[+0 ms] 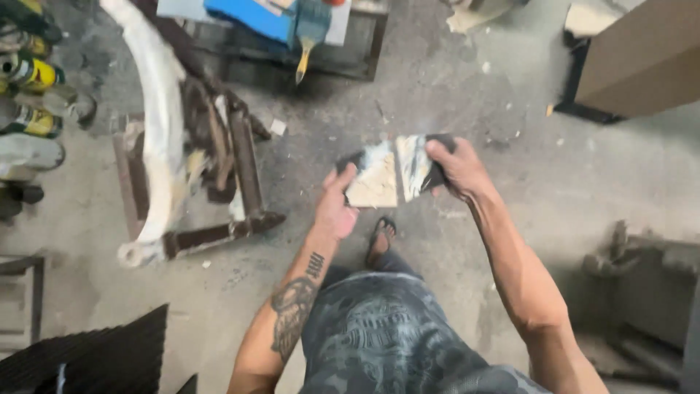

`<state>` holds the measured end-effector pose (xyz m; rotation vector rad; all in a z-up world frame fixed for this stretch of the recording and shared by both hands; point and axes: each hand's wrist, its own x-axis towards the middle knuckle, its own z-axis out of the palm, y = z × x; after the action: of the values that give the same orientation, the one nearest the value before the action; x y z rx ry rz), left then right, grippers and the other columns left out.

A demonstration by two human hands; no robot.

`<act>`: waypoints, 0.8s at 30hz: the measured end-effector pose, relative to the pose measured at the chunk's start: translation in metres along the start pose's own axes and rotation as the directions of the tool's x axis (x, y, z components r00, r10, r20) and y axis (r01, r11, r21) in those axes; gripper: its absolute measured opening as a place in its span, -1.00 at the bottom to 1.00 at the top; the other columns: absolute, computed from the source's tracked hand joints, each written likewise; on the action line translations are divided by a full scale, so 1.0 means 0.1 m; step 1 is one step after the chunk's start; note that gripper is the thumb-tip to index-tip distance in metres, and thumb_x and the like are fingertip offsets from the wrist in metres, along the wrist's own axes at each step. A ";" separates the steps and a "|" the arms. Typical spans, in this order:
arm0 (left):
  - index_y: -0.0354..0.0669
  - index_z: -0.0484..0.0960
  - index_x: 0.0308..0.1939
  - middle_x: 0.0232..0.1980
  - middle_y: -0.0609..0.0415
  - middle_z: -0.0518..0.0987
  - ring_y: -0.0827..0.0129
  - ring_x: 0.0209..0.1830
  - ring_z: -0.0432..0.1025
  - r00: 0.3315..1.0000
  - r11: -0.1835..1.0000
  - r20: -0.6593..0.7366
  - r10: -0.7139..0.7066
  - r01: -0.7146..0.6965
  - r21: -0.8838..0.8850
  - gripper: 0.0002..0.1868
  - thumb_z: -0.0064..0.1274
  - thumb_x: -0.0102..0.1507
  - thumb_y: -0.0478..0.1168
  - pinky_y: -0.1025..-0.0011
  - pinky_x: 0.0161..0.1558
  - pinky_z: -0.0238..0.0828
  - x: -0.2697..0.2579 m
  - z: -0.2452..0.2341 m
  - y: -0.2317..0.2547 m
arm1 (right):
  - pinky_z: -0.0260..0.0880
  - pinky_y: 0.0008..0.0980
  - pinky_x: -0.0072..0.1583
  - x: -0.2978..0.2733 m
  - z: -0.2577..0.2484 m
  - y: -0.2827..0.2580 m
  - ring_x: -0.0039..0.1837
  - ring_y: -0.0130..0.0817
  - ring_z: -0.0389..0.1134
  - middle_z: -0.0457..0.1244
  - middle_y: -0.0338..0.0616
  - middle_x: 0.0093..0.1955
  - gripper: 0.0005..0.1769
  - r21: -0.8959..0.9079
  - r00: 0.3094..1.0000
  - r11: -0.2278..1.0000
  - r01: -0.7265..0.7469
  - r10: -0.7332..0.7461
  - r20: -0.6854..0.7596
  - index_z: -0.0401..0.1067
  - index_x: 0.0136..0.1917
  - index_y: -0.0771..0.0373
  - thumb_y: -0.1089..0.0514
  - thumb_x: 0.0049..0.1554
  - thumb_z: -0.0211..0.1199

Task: Applying wood filler to a wooden chair frame and sanding it to a smooth finish.

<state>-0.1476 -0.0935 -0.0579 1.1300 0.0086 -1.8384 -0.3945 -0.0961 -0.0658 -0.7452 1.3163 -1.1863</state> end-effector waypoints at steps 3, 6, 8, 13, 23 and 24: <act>-0.02 0.01 0.59 0.42 -0.28 0.40 -0.14 0.30 0.43 0.989 0.991 -0.105 -0.107 0.098 -0.087 0.08 0.40 0.14 -0.19 -0.07 0.25 0.42 0.21 0.37 -0.23 | 0.21 -0.26 -0.73 0.21 0.00 -0.38 -0.62 -0.14 0.26 0.16 0.04 -0.38 -0.60 -0.032 0.977 0.979 -0.199 0.201 0.074 0.33 -0.02 0.57 0.14 0.19 0.38; -0.03 0.47 0.37 0.18 -0.20 0.62 -0.03 0.09 0.58 0.998 0.996 -0.004 -0.067 0.066 -0.058 -0.35 0.33 0.22 -0.14 0.01 -0.04 0.63 0.54 0.54 -0.32 | 0.18 -0.40 -0.73 0.53 -0.27 -0.16 -0.62 -0.26 0.25 0.16 -0.02 -0.42 -0.48 -0.076 0.961 0.969 -0.235 0.243 0.130 0.35 -0.03 0.50 -0.03 0.16 0.44; -0.05 0.58 0.28 0.18 -0.20 0.63 -0.01 0.10 0.58 0.999 0.993 -0.008 -0.040 0.039 -0.112 -0.48 0.31 0.24 -0.17 0.04 0.04 0.59 0.68 0.64 -0.28 | 0.13 -0.37 -0.75 0.65 -0.41 -0.20 -0.69 -0.22 0.17 0.10 -0.04 -0.46 -0.54 -0.108 0.961 0.964 -0.241 0.253 0.113 0.35 -0.04 0.47 -0.01 0.19 0.39; -0.07 0.63 0.16 0.07 -0.22 0.66 -0.08 -0.04 0.61 0.998 0.988 -0.041 0.055 -0.061 -0.145 -0.58 0.29 0.24 -0.13 0.00 -0.14 0.66 1.07 0.89 0.13 | 0.31 -0.32 -0.66 1.04 -0.48 0.27 -0.50 -0.10 0.33 0.21 0.11 -0.35 -0.58 -0.216 0.952 0.930 -0.298 0.307 0.008 0.41 -0.03 0.54 0.10 0.12 0.45; -0.09 0.58 0.15 -0.19 -0.09 0.62 0.19 -0.42 0.56 0.929 0.988 -0.337 0.155 -0.148 0.046 -0.54 0.23 0.29 0.06 0.40 -0.66 0.35 2.83 0.55 0.52 | 0.59 0.02 -0.28 1.98 -0.54 0.73 -0.19 0.17 0.44 0.32 0.46 -0.14 -0.51 -0.258 0.923 0.907 -0.332 0.256 -0.286 0.43 0.11 0.62 0.09 0.19 0.43; -0.09 0.58 0.15 -0.19 -0.09 0.62 0.19 -0.42 0.56 0.929 0.989 -0.339 0.150 -0.142 0.048 -0.54 0.23 0.29 0.06 0.40 -0.66 0.35 3.06 0.47 0.53 | 0.59 0.02 -0.28 2.07 -0.48 0.70 -0.19 0.17 0.44 0.32 0.46 -0.14 -0.51 -0.257 0.921 0.905 -0.337 0.261 -0.289 0.43 0.11 0.62 0.09 0.19 0.43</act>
<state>-0.1819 -0.3598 -0.2214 1.4163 0.1030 -1.4957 -0.4551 -0.2603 -0.2054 -0.5895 1.7825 -0.8539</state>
